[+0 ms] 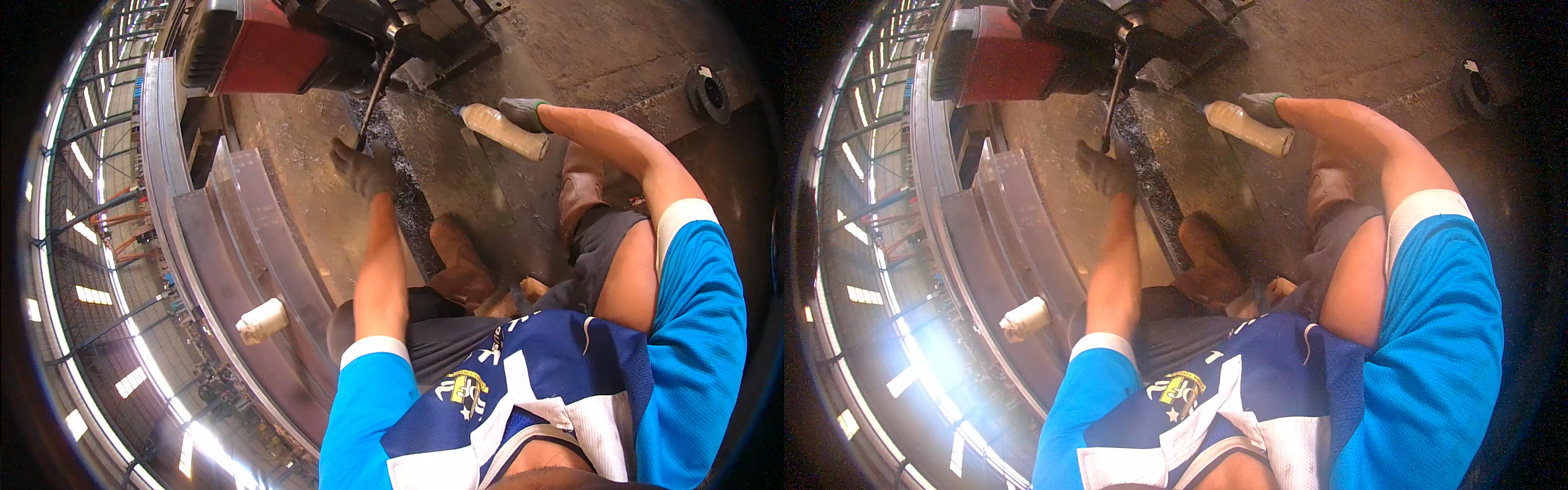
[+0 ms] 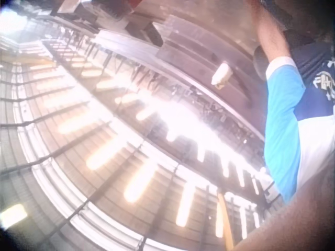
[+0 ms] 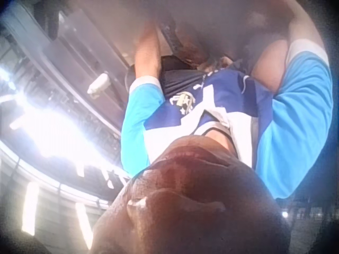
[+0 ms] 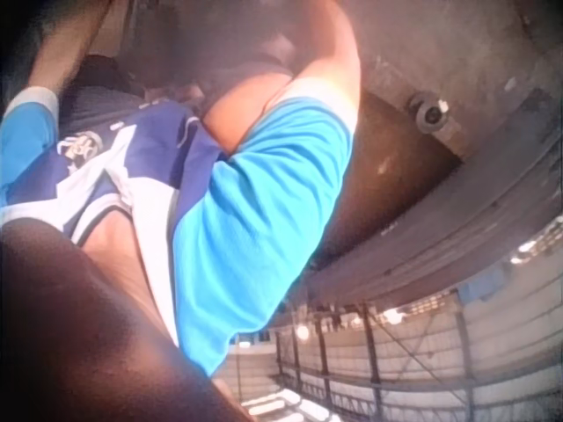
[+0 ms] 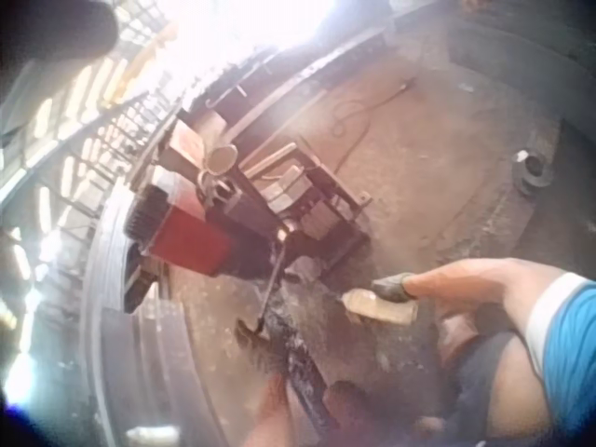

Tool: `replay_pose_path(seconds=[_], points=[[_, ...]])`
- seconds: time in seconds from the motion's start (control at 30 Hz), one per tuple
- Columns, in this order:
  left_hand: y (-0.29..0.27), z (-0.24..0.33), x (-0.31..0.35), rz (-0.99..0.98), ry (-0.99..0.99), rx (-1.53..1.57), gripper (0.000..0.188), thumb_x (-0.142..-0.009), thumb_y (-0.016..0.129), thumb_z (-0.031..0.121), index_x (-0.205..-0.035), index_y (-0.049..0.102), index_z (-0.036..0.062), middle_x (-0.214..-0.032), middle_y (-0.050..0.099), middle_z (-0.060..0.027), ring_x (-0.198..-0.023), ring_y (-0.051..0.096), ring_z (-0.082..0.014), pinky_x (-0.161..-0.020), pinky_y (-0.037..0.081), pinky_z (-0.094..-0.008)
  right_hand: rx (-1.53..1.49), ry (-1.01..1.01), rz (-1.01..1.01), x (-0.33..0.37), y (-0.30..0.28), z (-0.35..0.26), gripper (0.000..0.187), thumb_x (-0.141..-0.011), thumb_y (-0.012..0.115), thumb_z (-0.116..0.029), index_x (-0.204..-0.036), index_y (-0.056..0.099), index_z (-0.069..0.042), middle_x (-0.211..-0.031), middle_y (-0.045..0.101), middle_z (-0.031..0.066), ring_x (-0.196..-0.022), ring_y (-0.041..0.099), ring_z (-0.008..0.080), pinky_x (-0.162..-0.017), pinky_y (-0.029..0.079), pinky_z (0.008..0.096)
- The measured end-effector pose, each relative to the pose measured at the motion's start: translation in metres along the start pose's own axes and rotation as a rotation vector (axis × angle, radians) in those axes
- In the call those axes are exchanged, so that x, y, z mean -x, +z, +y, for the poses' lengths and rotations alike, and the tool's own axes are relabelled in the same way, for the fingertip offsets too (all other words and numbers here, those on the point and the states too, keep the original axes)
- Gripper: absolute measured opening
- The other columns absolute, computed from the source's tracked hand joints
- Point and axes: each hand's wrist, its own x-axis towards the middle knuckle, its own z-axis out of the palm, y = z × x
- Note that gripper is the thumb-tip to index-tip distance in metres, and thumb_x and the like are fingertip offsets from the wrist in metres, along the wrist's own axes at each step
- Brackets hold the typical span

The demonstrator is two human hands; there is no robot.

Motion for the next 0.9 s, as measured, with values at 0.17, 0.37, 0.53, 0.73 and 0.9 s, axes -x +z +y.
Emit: replay_pose_path(seconds=[0.17,0.37,0.53,0.73,0.9], points=[[-0.001,-0.009,-0.054,-0.396,0.148,-0.002,0.058,-0.093,0.063,0.025,-0.145,0.048,0.0048,-0.135,0.061,-0.0277,-0.129,0.057,-0.0448,-0.107,0.046,-0.0518,-0.167,0.214,-0.058,0.009,-0.008,-0.006,0.035,-0.107,0.043,-0.026,-0.133,0.055,-0.006,-0.134,0.063,0.0106,-0.120,0.061,0.0249,-0.099,0.048,0.0451],[0.016,0.010,-0.040,-0.505,0.020,0.032,0.037,-0.096,0.056,0.023,-0.129,0.058,0.0069,-0.124,0.066,-0.0279,-0.118,0.064,-0.0473,-0.098,0.050,-0.0535,0.298,0.022,-0.158,0.008,-0.017,-0.014,0.049,-0.110,0.038,-0.042,-0.152,0.049,-0.018,-0.149,0.058,0.0029,-0.133,0.056,0.0235,-0.111,0.044,0.0434],[0.045,-0.012,-0.049,-0.623,0.001,0.031,0.037,-0.100,0.048,0.026,-0.130,0.057,0.0063,-0.126,0.065,-0.0283,-0.118,0.064,-0.0471,-0.101,0.049,-0.0546,-0.219,0.142,-0.113,0.011,-0.014,-0.005,0.052,-0.106,0.048,-0.045,-0.149,0.053,-0.016,-0.141,0.062,0.0021,-0.119,0.061,0.0181,-0.101,0.050,0.0410],[0.076,-0.030,-0.055,-0.538,0.262,-0.217,0.043,-0.098,0.049,0.018,-0.139,0.050,0.0051,-0.134,0.063,-0.0278,-0.127,0.061,-0.0440,-0.109,0.047,-0.0510,-0.377,0.098,0.004,0.006,-0.002,-0.026,0.052,-0.106,0.047,-0.048,-0.141,0.060,-0.011,-0.131,0.067,0.0059,-0.109,0.064,0.0198,-0.094,0.052,0.0411],[0.049,-0.015,-0.044,-0.555,0.035,0.023,0.036,-0.096,0.050,0.011,-0.131,0.049,0.0037,-0.134,0.060,-0.0296,-0.128,0.057,-0.0483,-0.107,0.047,-0.0540,-0.395,0.083,-0.003,0.011,-0.004,-0.044,0.055,-0.107,0.040,-0.048,-0.137,0.061,-0.008,-0.126,0.068,0.0080,-0.106,0.066,0.0214,-0.093,0.052,0.0414]])
